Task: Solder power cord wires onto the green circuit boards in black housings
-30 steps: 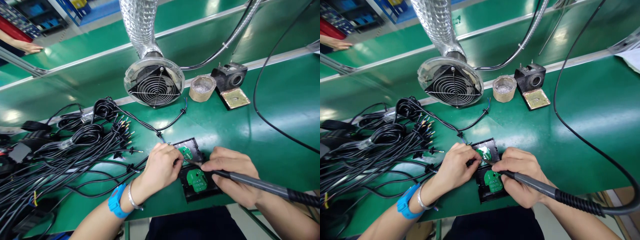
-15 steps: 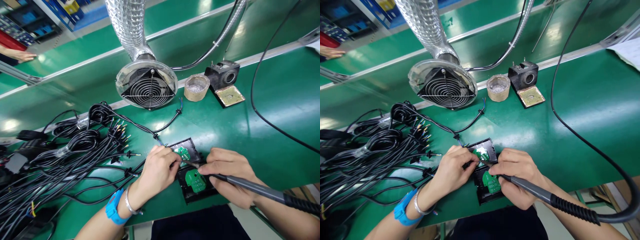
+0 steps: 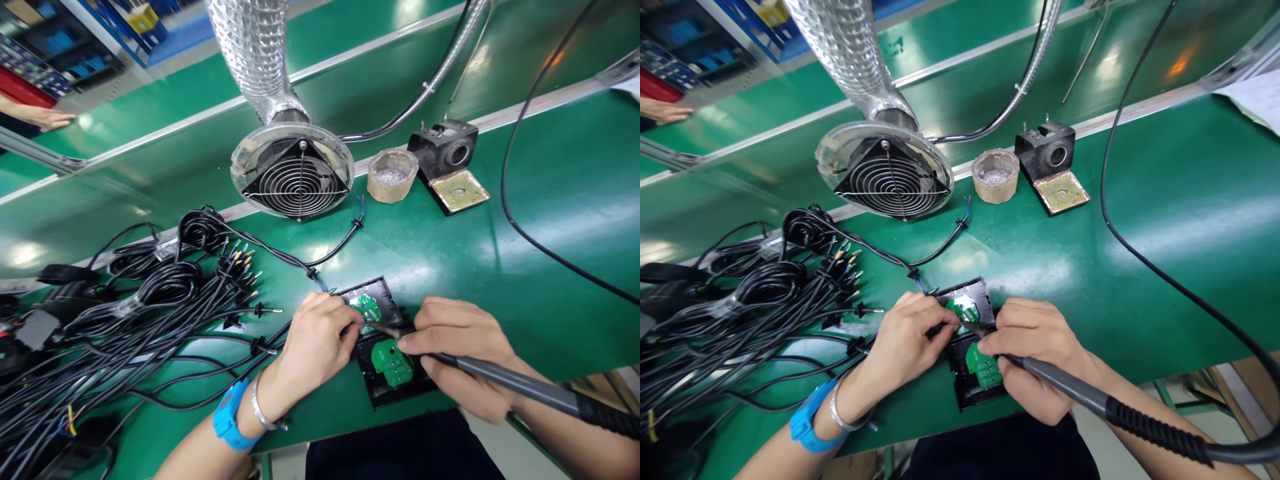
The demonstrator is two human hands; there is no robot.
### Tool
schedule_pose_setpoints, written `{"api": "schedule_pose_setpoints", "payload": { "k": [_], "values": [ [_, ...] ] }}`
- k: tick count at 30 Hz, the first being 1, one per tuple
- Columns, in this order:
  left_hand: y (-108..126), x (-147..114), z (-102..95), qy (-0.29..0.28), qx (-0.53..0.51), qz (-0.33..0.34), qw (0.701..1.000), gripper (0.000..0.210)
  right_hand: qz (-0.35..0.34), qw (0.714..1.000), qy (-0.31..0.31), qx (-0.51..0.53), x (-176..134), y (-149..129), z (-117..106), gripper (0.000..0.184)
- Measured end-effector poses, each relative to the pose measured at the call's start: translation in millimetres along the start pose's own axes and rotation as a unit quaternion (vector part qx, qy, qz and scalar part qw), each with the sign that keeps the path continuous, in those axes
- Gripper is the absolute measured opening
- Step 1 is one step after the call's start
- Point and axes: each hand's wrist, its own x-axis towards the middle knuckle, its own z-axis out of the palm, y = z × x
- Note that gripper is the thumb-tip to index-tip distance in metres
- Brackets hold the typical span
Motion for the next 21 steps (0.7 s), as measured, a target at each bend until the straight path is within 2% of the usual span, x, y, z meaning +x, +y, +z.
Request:
{"api": "schedule_pose_setpoints", "payload": {
  "k": [4,9,14,16,21],
  "values": [
    [0,1,-1.1,-0.004,-0.001,0.007,1.0,0.012,0.03,0.998,0.046,0.01,0,-4,-7,0.026],
    [0,2,-1.3,-0.007,0.011,0.009,1.0,0.012,0.036,0.996,0.074,0.019,0,-7,-11,0.025],
    [0,1,-3.3,-0.023,0.031,0.02,0.999,0.014,0.066,0.99,0.107,-0.056,-3,0,-1,0.036],
    [0,1,-5.2,-0.034,0.036,0.024,0.998,0.014,0.066,0.988,0.087,-0.105,-3,6,5,0.037],
    [3,1,-11.7,-0.061,0.029,0.028,0.997,0.014,0.038,0.985,-0.032,-0.165,0,20,9,0.024]
  ]
}}
